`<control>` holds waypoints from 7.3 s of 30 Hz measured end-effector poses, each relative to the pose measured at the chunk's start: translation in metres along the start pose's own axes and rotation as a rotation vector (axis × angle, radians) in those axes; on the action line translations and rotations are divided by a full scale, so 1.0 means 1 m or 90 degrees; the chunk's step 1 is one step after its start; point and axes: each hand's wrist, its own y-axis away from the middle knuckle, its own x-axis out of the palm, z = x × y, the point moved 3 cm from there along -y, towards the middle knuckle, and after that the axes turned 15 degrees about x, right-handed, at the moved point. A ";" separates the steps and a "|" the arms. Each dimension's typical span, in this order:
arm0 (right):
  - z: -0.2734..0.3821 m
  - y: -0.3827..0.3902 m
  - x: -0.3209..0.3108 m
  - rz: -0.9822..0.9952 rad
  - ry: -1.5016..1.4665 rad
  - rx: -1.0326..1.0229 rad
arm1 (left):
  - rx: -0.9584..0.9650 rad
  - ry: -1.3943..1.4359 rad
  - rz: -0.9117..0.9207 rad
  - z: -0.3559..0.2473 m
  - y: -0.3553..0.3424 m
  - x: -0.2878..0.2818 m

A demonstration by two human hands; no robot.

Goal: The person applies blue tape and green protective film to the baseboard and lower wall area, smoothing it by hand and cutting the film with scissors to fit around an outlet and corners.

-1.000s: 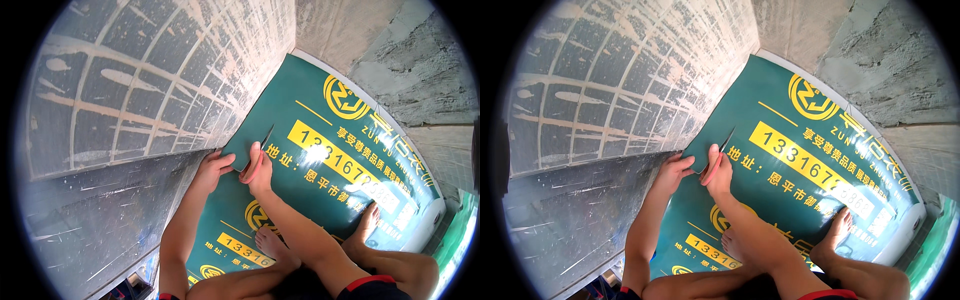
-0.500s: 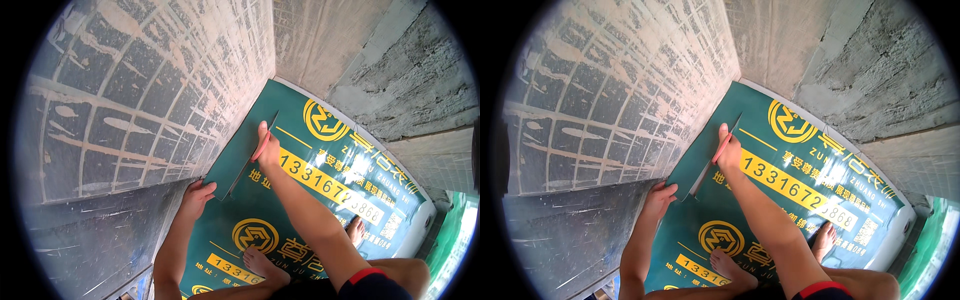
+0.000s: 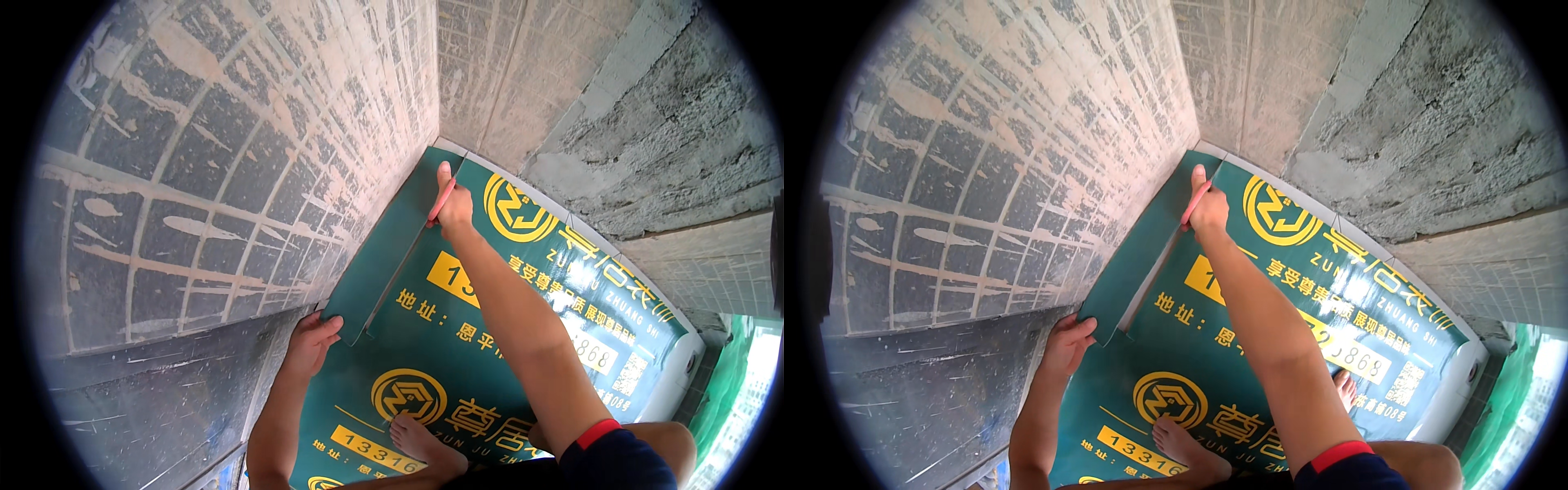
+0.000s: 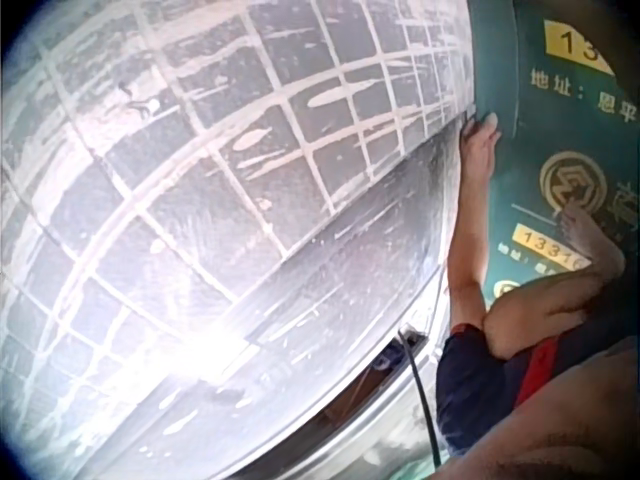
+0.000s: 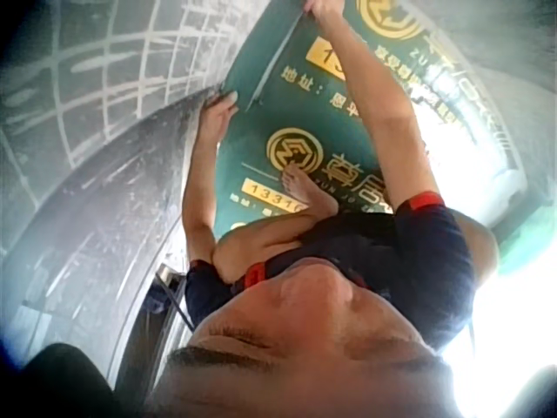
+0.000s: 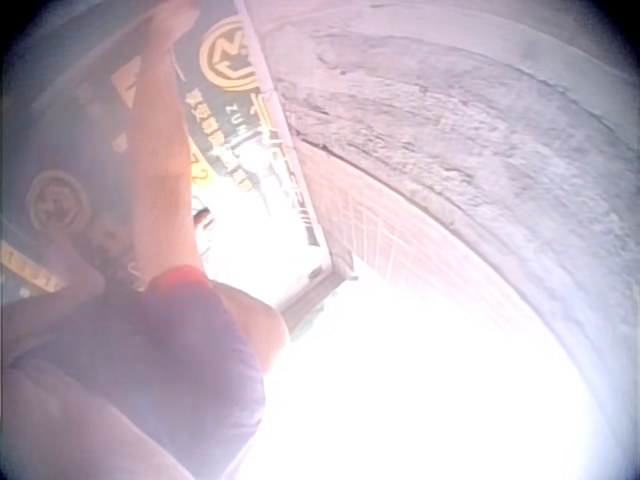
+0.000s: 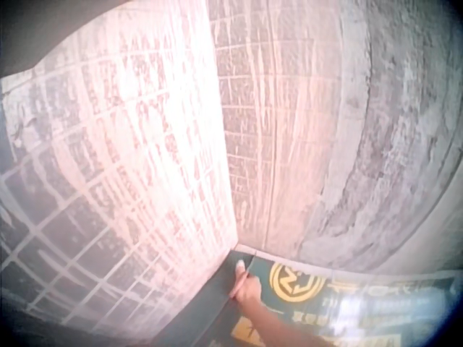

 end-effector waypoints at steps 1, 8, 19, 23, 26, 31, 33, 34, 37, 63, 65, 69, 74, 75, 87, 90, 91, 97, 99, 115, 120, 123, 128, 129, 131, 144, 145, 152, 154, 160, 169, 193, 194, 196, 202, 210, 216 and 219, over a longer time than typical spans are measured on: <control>-0.002 -0.004 -0.003 -0.013 0.013 -0.018 | 0.001 0.006 0.006 0.001 -0.002 0.001; -0.003 0.007 -0.009 0.070 0.004 -0.003 | 0.025 0.005 -0.007 -0.001 0.000 0.003; 0.001 -0.024 -0.029 0.071 0.044 -0.047 | 0.025 0.005 0.025 0.012 0.016 -0.008; -0.001 -0.002 -0.041 0.022 0.255 -0.176 | -0.114 -0.232 0.107 0.049 0.046 -0.078; -0.013 0.049 -0.058 0.041 0.478 -0.221 | -0.272 -0.598 0.320 0.052 0.070 -0.064; -0.093 0.096 -0.106 0.152 0.691 -0.407 | -0.404 -0.926 0.500 0.102 0.127 -0.108; -0.118 0.110 -0.118 0.212 0.758 -0.497 | -0.542 -0.961 0.512 0.136 0.169 -0.155; -0.126 0.117 -0.125 0.228 0.803 -0.533 | -0.617 -0.978 0.498 0.151 0.188 -0.171; -0.138 0.131 -0.132 0.258 0.873 -0.706 | -0.654 -1.041 0.577 0.172 0.243 -0.158; -0.094 0.057 0.003 0.073 0.859 -0.858 | -0.217 -0.827 -0.427 0.213 0.333 -0.051; -0.103 0.054 -0.001 0.007 0.857 -0.837 | -0.125 -0.859 -0.525 0.210 0.298 -0.064; -0.150 0.106 -0.012 0.193 0.868 -0.904 | -0.159 -0.761 -0.791 0.218 0.274 -0.145; -0.221 0.157 -0.021 0.331 0.946 -0.851 | -0.250 -0.761 -0.914 0.193 0.255 -0.211; -0.229 0.160 -0.018 0.294 0.925 -0.903 | -0.239 -0.810 -0.884 0.194 0.243 -0.208; -0.223 0.162 -0.010 0.249 0.933 -0.849 | 0.226 -0.918 -0.401 0.131 0.020 0.000; -0.215 0.158 -0.009 0.278 0.912 -0.831 | 0.324 -0.907 -0.285 0.115 -0.008 0.011; -0.209 0.155 -0.007 0.292 0.903 -0.824 | 0.345 -0.879 -0.265 0.111 -0.012 0.012; -0.161 0.132 0.011 0.345 0.936 -0.889 | 0.330 -0.975 -0.206 0.112 -0.024 0.006; -0.140 0.112 0.007 0.280 0.929 -0.873 | 0.358 -1.004 -0.178 0.121 -0.016 0.008; 0.014 -0.061 -0.064 -0.142 0.862 -0.649 | 0.264 -1.049 -0.014 0.113 -0.005 0.030; 0.008 -0.058 -0.102 -0.063 0.895 -0.628 | 0.244 -1.000 0.065 0.089 -0.005 0.028; 0.022 -0.047 -0.113 0.016 0.842 -0.605 | 0.198 -1.036 0.134 0.059 -0.002 0.050; 0.034 0.061 -0.117 0.060 0.546 -0.816 | 0.386 -1.000 0.319 0.034 0.000 0.167; 0.027 0.057 -0.126 0.031 0.538 -0.782 | 0.372 -1.006 0.305 0.039 -0.015 0.189; 0.008 0.046 -0.141 -0.014 0.525 -0.720 | 0.380 -1.005 0.279 0.060 -0.054 0.218; 0.002 -0.076 -0.101 0.039 0.695 -0.731 | 0.336 -1.022 0.243 0.058 -0.215 0.265; 0.004 -0.072 -0.096 0.040 0.688 -0.731 | 0.356 -1.039 0.229 0.060 -0.220 0.255; -0.052 -0.024 -0.198 -0.074 0.653 -0.644 | 0.266 -1.161 0.208 0.046 -0.236 0.264; -0.079 -0.010 -0.268 -0.113 0.662 -0.573 | 0.180 -1.224 0.241 0.037 -0.240 0.280; -0.171 0.034 -0.468 -0.283 0.671 -0.337 | 0.067 -1.263 0.271 0.036 -0.244 0.294; -0.288 0.076 -0.727 -0.732 0.550 0.023 | 0.032 -1.260 0.274 0.042 -0.246 0.309; -0.102 0.116 -0.411 0.196 0.500 -0.301 | 0.609 -1.164 0.606 0.120 -0.012 0.388; -0.080 0.110 -0.386 0.168 0.529 -0.337 | 0.651 -1.151 0.546 0.129 0.008 0.365; -0.067 0.082 -0.337 0.192 0.498 -0.506 | 0.605 -1.155 0.591 0.141 0.040 0.360; -0.082 0.013 -0.111 0.097 0.689 -0.722 | 0.574 -1.058 0.534 0.166 0.089 0.358; -0.005 -0.038 -0.029 -0.100 0.744 -0.587 | 0.536 -0.909 0.586 0.213 0.132 0.329; -0.030 -0.044 -0.094 -0.186 0.622 -0.543 | 0.381 -0.821 0.620 0.257 0.156 0.295; -0.052 -0.034 -0.158 -0.196 0.582 -0.536 | 0.363 -0.826 0.633 0.225 0.144 0.298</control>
